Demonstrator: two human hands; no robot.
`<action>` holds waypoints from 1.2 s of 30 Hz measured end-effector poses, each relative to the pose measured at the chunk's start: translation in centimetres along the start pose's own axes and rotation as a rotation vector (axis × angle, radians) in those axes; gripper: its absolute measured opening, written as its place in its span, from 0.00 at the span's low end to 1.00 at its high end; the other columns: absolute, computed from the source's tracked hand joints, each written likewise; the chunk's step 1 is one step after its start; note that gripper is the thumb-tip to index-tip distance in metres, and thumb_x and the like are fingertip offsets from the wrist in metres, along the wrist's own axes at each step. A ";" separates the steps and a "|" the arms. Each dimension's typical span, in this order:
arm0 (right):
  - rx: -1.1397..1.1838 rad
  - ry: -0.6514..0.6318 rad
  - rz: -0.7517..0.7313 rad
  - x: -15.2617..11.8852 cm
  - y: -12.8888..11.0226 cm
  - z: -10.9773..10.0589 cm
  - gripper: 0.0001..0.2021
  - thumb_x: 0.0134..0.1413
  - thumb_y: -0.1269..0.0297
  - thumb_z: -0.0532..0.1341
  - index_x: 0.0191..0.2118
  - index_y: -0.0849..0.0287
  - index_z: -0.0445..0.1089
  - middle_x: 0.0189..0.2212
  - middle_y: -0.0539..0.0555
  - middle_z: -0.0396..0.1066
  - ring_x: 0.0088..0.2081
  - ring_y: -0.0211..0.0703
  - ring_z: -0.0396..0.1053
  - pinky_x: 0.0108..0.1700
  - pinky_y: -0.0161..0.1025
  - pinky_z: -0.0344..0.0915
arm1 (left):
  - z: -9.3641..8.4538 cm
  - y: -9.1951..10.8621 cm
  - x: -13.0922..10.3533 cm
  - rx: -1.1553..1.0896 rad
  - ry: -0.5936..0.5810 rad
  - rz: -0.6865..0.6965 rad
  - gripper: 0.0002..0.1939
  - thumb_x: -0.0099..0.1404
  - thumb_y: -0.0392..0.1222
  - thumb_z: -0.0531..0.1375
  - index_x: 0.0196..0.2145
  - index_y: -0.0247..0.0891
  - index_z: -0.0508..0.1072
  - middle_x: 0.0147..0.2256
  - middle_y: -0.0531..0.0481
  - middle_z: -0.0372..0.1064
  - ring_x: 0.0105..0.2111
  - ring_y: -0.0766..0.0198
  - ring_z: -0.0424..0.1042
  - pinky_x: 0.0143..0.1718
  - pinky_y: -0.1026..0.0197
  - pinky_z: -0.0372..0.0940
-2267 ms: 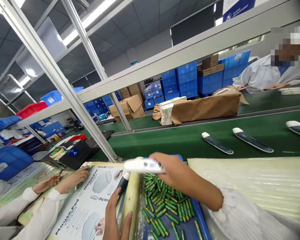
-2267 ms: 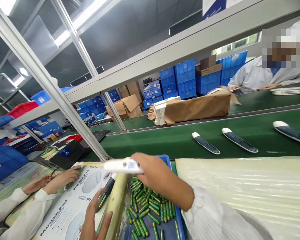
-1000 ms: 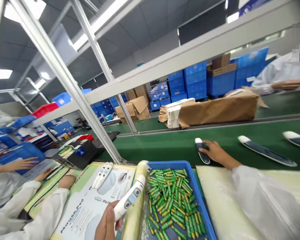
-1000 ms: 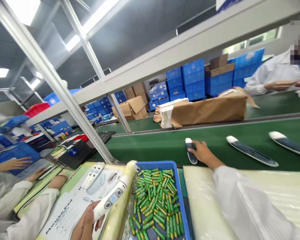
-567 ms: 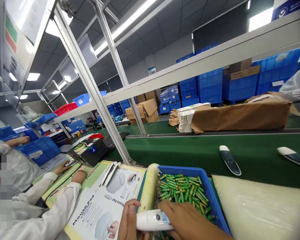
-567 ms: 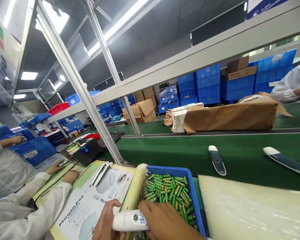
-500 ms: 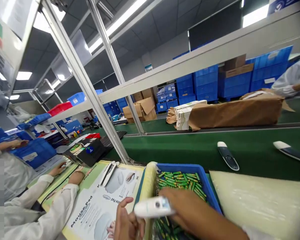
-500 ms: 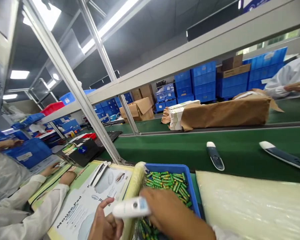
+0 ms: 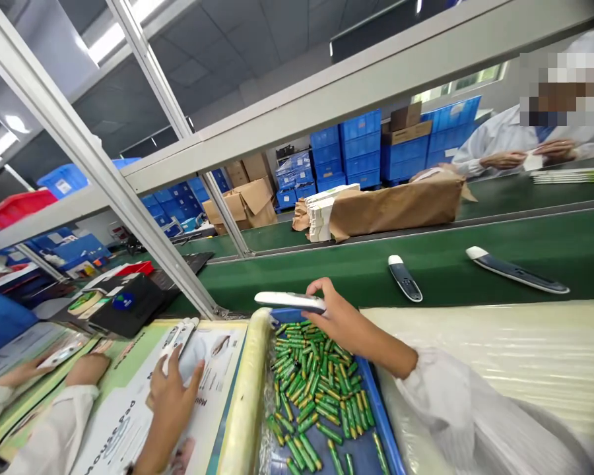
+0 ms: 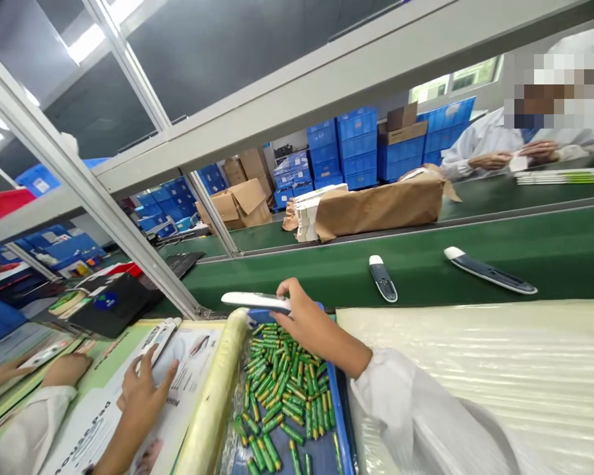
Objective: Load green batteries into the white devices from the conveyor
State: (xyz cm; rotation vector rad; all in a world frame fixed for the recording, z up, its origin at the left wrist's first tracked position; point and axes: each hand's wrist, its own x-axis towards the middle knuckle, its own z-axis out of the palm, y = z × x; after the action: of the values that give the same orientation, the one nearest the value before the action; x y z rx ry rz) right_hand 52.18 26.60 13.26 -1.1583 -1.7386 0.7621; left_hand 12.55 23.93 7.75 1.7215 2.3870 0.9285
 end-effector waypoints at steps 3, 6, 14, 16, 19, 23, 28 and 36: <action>0.426 0.107 0.089 2.2 3.0 -3.4 0.24 0.58 0.44 0.69 0.49 0.57 0.67 0.25 0.42 0.63 0.20 0.34 0.56 0.22 0.34 0.55 | 1.0 -1.7 4.3 0.073 0.021 -0.038 0.48 0.66 0.74 0.51 0.72 0.38 0.61 0.75 0.23 0.39 0.76 0.21 0.40 0.69 0.17 0.38; 0.408 0.367 0.175 3.7 7.2 -6.4 0.29 0.59 0.35 0.63 0.46 0.59 0.72 0.24 0.45 0.64 0.20 0.34 0.53 0.21 0.34 0.53 | 2.2 -3.5 6.6 0.134 -0.006 -0.046 0.48 0.64 0.76 0.49 0.71 0.42 0.63 0.73 0.26 0.50 0.74 0.21 0.48 0.69 0.19 0.46; -0.076 0.572 0.396 4.4 16.5 -10.0 0.20 0.49 0.65 0.73 0.49 0.62 0.76 0.42 0.60 0.79 0.42 0.52 0.76 0.51 0.49 0.73 | 3.2 -6.8 7.3 0.067 -0.007 0.221 0.38 0.69 0.65 0.46 0.65 0.36 0.66 0.67 0.29 0.62 0.69 0.33 0.62 0.71 0.33 0.59; -0.152 0.532 0.418 4.2 17.0 -9.9 0.19 0.50 0.72 0.70 0.49 0.63 0.77 0.45 0.63 0.78 0.46 0.55 0.77 0.58 0.52 0.71 | 3.2 -6.5 6.5 0.038 -0.004 0.214 0.37 0.69 0.63 0.46 0.61 0.32 0.68 0.66 0.27 0.62 0.70 0.32 0.60 0.73 0.34 0.55; -0.248 0.496 0.393 3.6 16.6 -9.8 0.18 0.54 0.74 0.65 0.52 0.65 0.77 0.55 0.69 0.72 0.52 0.57 0.75 0.64 0.53 0.66 | 3.2 -6.0 4.4 -0.001 0.001 0.216 0.33 0.68 0.61 0.48 0.58 0.32 0.68 0.66 0.28 0.63 0.71 0.34 0.59 0.75 0.36 0.53; -0.341 0.462 0.277 3.4 12.8 -8.9 0.18 0.64 0.66 0.61 0.57 0.63 0.74 0.63 0.70 0.62 0.44 0.53 0.76 0.62 0.58 0.68 | 1.9 -4.8 0.4 -0.064 -0.009 0.221 0.32 0.70 0.61 0.50 0.58 0.33 0.71 0.68 0.30 0.62 0.71 0.38 0.60 0.74 0.38 0.55; -0.286 0.101 -0.283 0.7 2.7 -1.6 0.29 0.67 0.55 0.66 0.68 0.56 0.62 0.67 0.65 0.60 0.53 0.53 0.74 0.59 0.51 0.72 | -2.3 1.6 -5.9 -0.282 -0.157 0.126 0.33 0.69 0.67 0.56 0.61 0.43 0.74 0.67 0.39 0.70 0.69 0.40 0.66 0.70 0.39 0.63; -0.473 -0.456 -0.508 -5.0 -4.7 4.1 0.12 0.61 0.75 0.61 0.48 0.57 0.72 0.43 0.56 0.78 0.44 0.52 0.77 0.45 0.43 0.70 | -2.3 8.4 -13.2 -0.567 -0.456 0.183 0.40 0.70 0.66 0.59 0.69 0.41 0.56 0.60 0.35 0.73 0.62 0.45 0.73 0.68 0.41 0.63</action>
State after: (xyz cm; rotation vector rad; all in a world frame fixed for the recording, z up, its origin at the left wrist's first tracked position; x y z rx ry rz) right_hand 47.52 20.15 13.85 -0.7971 -2.5611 0.3157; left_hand 23.76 12.97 9.90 1.6965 1.5213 0.9759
